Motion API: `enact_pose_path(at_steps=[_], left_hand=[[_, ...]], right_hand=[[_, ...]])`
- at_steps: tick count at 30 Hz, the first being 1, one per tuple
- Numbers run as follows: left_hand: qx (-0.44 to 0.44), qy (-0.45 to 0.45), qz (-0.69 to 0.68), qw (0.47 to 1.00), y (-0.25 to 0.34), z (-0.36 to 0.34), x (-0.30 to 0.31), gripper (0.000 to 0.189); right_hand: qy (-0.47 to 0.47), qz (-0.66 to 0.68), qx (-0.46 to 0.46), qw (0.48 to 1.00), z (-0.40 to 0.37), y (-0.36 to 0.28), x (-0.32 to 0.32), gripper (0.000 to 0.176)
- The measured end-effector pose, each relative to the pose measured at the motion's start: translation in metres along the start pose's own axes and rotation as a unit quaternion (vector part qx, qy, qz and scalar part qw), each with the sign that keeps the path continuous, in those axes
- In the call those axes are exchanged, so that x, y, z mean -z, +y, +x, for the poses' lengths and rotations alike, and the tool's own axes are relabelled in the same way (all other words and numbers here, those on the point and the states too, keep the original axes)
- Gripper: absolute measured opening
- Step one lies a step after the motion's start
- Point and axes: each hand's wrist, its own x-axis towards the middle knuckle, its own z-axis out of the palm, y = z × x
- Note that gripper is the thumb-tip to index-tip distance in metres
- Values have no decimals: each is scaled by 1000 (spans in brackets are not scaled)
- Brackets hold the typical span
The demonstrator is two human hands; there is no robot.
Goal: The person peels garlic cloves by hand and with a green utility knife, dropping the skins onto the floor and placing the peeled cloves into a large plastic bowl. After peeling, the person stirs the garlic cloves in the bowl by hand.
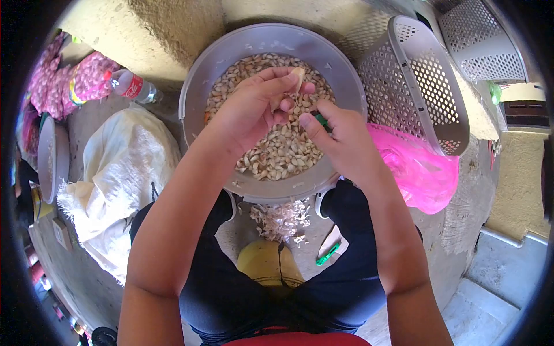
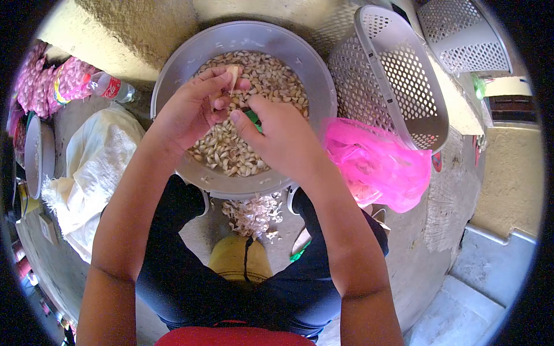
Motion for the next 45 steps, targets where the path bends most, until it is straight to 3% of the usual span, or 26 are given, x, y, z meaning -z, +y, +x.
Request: enact_pose_path(at_steps=[5, 8, 17, 27, 45], left_hand=[[10, 0, 15, 1000, 0, -1, -3, 22], [12, -14, 34, 999, -1, -1, -3, 21], [2, -60, 96, 994, -3, -2, -6, 21], [-19, -83, 104, 991, -4, -1, -3, 21], [-47, -46, 130, 989, -6, -3, -5, 18]], right_hand=[[47, 120, -87, 988, 3, 8, -1, 30], [95, 124, -65, 986, 6, 15, 1, 30], [97, 75, -20, 992, 4, 13, 6, 31], [101, 70, -35, 992, 5, 12, 8, 31], [96, 92, -45, 990, 4, 15, 7, 32]])
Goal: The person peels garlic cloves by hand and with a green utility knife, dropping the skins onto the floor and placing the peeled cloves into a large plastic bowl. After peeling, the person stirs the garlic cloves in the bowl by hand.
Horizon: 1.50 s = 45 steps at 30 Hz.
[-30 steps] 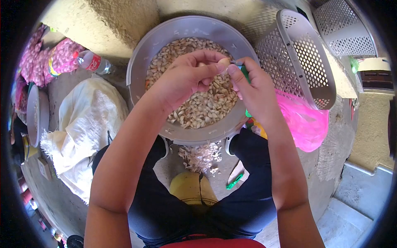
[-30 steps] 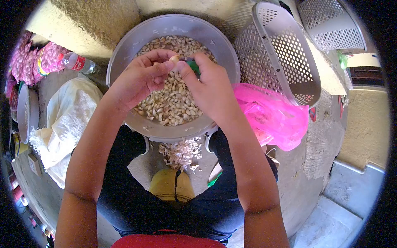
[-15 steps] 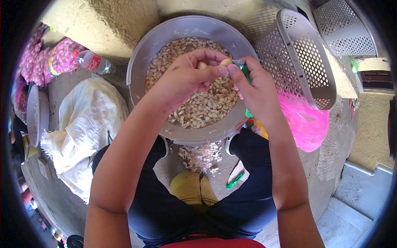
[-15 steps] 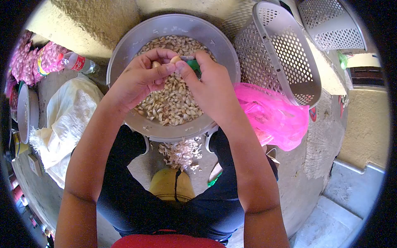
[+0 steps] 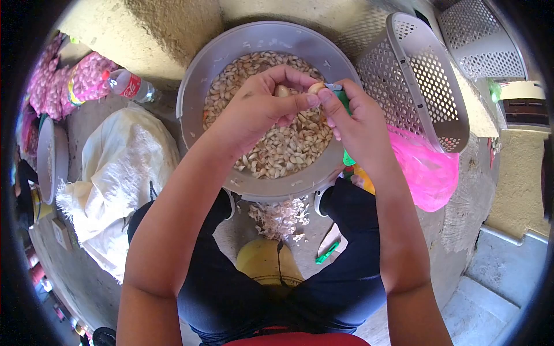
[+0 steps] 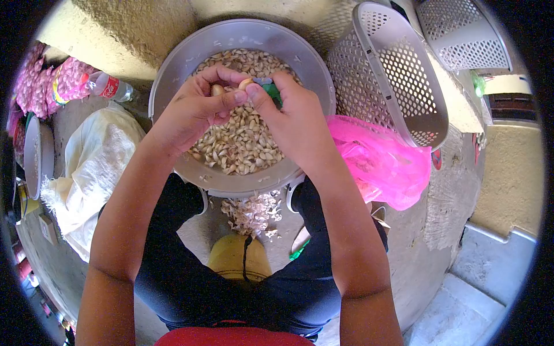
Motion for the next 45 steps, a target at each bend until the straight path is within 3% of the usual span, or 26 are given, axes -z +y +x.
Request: enact_pose_path(at_steps=[26, 29, 35, 38, 45], left_hand=[[-103, 83, 100, 986, -10, -2, -12, 19], [-123, 84, 130, 980, -6, 0, -11, 20], [-73, 96, 66, 990, 7, -4, -16, 23], [-63, 85, 41, 994, 8, -6, -16, 24], [-65, 79, 78, 992, 9, -5, -14, 27]], right_hand=[[49, -75, 70, 993, -2, -4, 0, 26], [48, -68, 146, 986, -7, -4, -12, 23], [39, -53, 61, 996, -3, -5, -5, 21], [49, 17, 40, 998, -3, -4, -8, 22], [43, -1, 39, 998, 0, -1, -2, 25]])
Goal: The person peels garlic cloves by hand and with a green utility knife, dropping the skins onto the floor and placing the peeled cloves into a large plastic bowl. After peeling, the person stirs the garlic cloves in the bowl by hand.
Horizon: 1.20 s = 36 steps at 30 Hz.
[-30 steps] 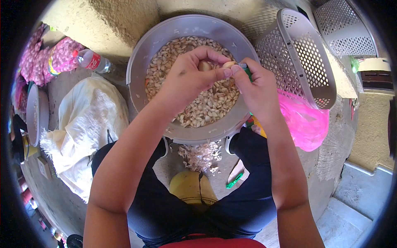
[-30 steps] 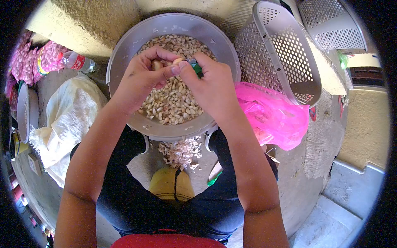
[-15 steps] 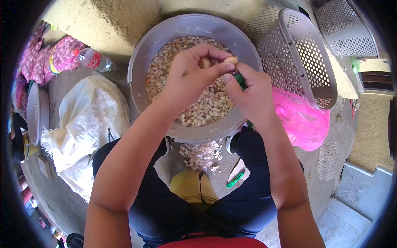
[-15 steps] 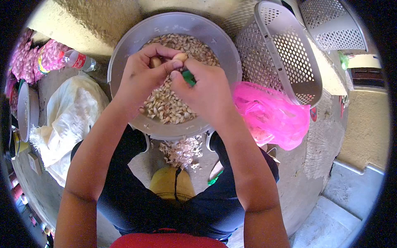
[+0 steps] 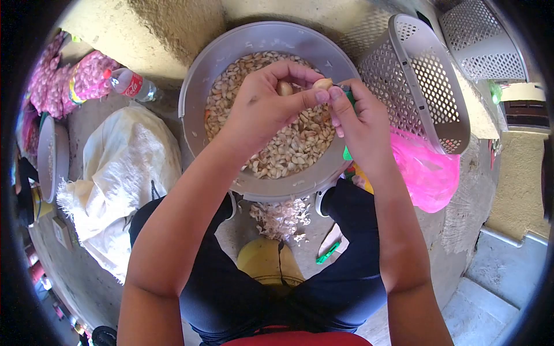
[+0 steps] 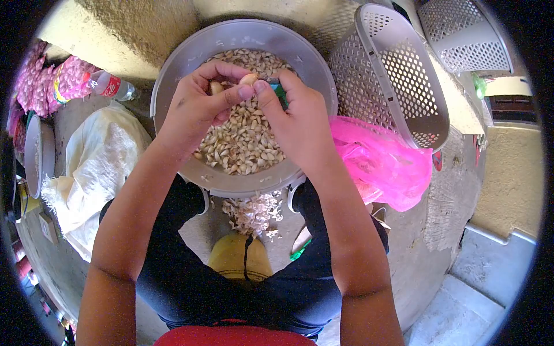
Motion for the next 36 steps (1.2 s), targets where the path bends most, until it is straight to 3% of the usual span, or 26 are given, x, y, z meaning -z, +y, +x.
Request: enact_pose_path(at_steps=[9, 21, 30, 36], left_hand=[[-31, -8, -8, 999, -7, 2, 3, 24], [-3, -18, -12, 1000, -5, 1, 3, 24], [112, -29, -221, 968, -6, -2, -3, 16], [95, -19, -238, 967, -17, 4, 7, 17]], right_hand=[[-5, 14, -7, 1000, 0, -1, 1, 28], [-22, 8, -4, 1000, -1, -1, 3, 26], [-51, -90, 11, 994, -3, -10, 2, 23], [-56, -112, 6, 992, -3, -11, 1, 24]])
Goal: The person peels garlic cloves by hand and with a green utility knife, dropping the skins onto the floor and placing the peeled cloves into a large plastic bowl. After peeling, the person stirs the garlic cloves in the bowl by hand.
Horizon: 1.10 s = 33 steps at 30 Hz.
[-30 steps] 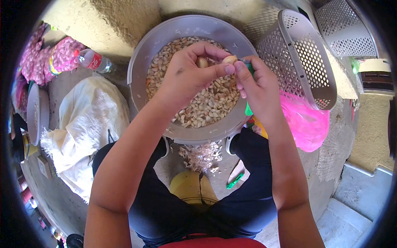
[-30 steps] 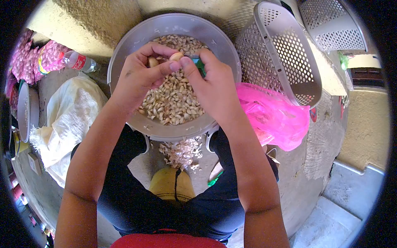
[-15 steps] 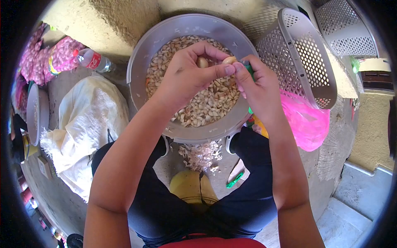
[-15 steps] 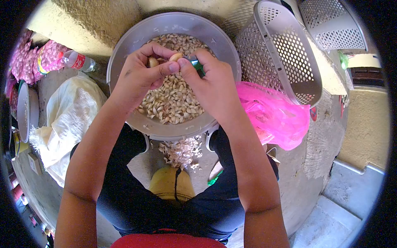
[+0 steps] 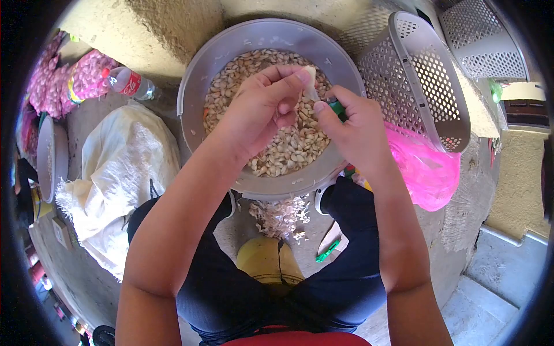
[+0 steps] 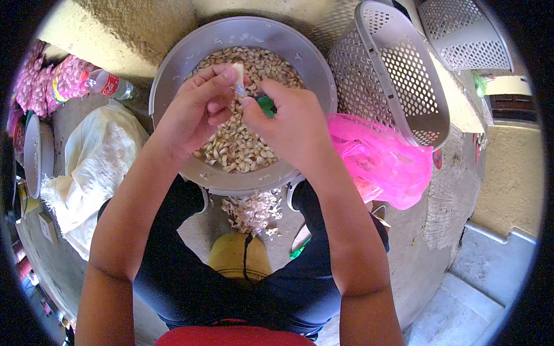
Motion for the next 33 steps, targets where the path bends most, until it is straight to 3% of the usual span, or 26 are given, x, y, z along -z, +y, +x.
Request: enact_pose_path(at_steps=[8, 14, 17, 20, 24, 29, 33], left_hand=[[-19, 8, -8, 1000, 3, 1, 1, 19], [-48, 26, 6, 998, 7, -2, -7, 26], [-71, 24, 86, 993, 4, 2, -2, 28], [-95, 24, 186, 978, 5, -1, -6, 29], [-147, -5, 341, 928, 2, -1, -2, 29], [-160, 21, 361, 918, 2, 0, -2, 27], [-163, 22, 407, 898, 10, -6, -7, 23]], right_hand=[[10, 45, -27, 999, 1, 3, 1, 23], [-20, 92, -83, 992, 5, 21, -4, 32], [-30, 270, -182, 945, 9, 14, 1, 36], [-32, 354, -177, 918, 7, 8, 0, 34], [-47, 359, -162, 918, 6, 7, -3, 30], [-43, 334, -138, 931, 6, 13, -1, 23], [-18, 221, -145, 964, 5, 7, -1, 21]])
